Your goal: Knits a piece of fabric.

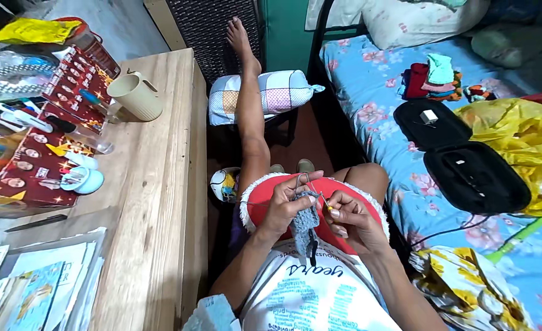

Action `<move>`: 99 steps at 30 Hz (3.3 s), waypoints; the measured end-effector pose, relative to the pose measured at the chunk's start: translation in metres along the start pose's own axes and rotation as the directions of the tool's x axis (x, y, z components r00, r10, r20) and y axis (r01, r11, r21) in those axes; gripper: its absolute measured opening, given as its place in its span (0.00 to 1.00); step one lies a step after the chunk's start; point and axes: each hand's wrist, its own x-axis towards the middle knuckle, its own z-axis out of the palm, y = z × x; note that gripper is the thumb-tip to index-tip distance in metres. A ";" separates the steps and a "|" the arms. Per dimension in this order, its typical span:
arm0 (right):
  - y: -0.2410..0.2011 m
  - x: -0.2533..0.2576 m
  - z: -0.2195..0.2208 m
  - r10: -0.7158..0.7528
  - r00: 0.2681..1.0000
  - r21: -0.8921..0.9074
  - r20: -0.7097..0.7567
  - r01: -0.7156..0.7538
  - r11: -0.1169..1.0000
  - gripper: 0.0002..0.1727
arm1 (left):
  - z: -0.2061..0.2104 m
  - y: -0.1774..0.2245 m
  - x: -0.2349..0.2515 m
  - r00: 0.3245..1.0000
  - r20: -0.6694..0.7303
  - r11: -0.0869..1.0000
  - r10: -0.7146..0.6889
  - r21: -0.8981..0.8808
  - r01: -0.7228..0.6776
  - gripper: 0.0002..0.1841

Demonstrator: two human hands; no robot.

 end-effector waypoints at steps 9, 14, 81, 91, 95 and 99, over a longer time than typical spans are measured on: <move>-0.011 -0.002 0.017 -0.329 0.933 -0.778 -0.148 0.095 0.621 0.04 | 0.009 -0.030 -0.005 0.902 0.117 0.578 0.417 0.731 -0.362 0.23; -0.017 0.008 0.011 -0.133 0.984 -0.382 -0.121 0.078 0.921 0.08 | 0.008 -0.029 -0.005 0.836 0.179 0.562 0.519 0.665 -0.491 0.20; -0.009 -0.017 0.013 -0.517 0.776 -0.932 0.362 0.283 -0.228 0.21 | 0.017 -0.014 -0.020 0.825 -0.032 0.561 0.564 0.748 -0.355 0.19; 0.004 -0.022 0.033 -0.566 0.779 -0.953 0.270 0.134 -0.271 0.24 | 0.019 -0.018 -0.020 0.771 -0.005 0.437 0.637 0.826 -0.356 0.16; 0.006 -0.021 0.038 -0.566 0.785 -0.956 0.252 0.110 -0.272 0.25 | 0.019 -0.020 -0.020 0.744 0.030 0.341 0.668 0.876 -0.341 0.15; 0.008 -0.020 0.038 -0.574 0.776 -0.953 0.260 0.112 -0.280 0.25 | 0.018 -0.023 -0.018 0.700 0.082 0.252 0.709 0.898 -0.360 0.12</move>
